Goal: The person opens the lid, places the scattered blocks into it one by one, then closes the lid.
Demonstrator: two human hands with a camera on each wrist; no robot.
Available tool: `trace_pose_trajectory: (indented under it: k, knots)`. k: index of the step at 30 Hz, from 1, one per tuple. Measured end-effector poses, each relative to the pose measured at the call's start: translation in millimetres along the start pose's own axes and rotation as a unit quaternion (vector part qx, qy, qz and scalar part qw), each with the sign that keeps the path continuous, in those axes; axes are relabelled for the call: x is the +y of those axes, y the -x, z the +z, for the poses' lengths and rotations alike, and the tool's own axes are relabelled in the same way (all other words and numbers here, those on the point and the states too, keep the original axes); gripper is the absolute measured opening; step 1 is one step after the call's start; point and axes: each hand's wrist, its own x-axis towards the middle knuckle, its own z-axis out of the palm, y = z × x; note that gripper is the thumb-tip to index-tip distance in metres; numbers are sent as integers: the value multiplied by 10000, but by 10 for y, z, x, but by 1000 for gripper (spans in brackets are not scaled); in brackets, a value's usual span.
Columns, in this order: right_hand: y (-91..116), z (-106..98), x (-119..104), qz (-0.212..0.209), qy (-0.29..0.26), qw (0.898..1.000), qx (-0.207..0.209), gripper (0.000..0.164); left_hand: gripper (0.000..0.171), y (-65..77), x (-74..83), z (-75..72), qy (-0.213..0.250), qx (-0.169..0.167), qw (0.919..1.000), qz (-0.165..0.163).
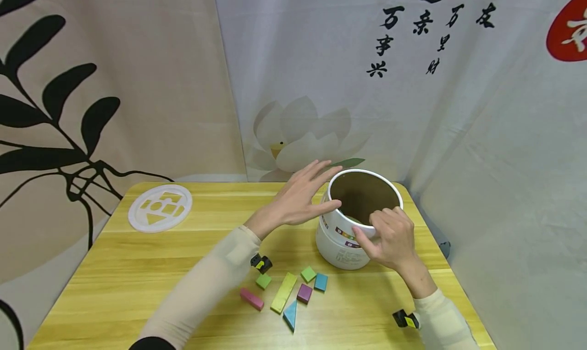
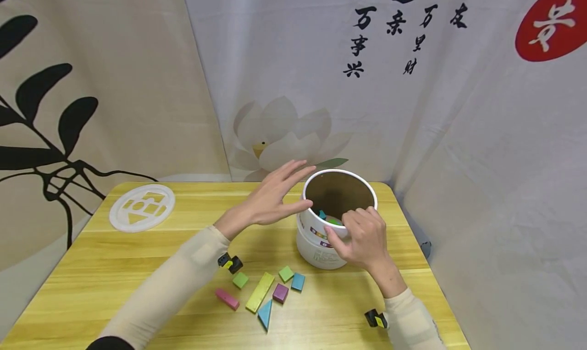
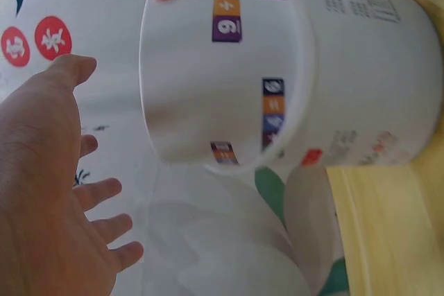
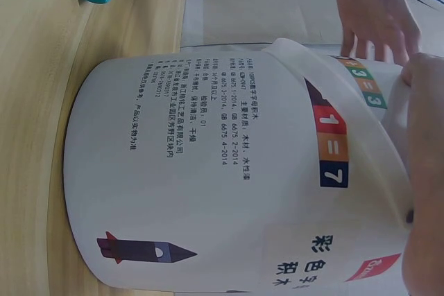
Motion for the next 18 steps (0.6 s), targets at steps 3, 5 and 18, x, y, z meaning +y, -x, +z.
trace_pose_trajectory:
  k: [3, 5, 18]
  knots:
    - [1, -3, 4, 30, 12, 10000, -19, 47, 80, 146, -85, -14, 22, 58, 10000, -24]
    - [3, -6, 7, 52, 25, 10000, -28, 47, 80, 246, -138, -14, 18, 65, 9999, -80]
    - [22, 3, 0, 58, 4, 10000, 9, 48, 74, 1012, -381, 75, 132, -86, 9999, -45]
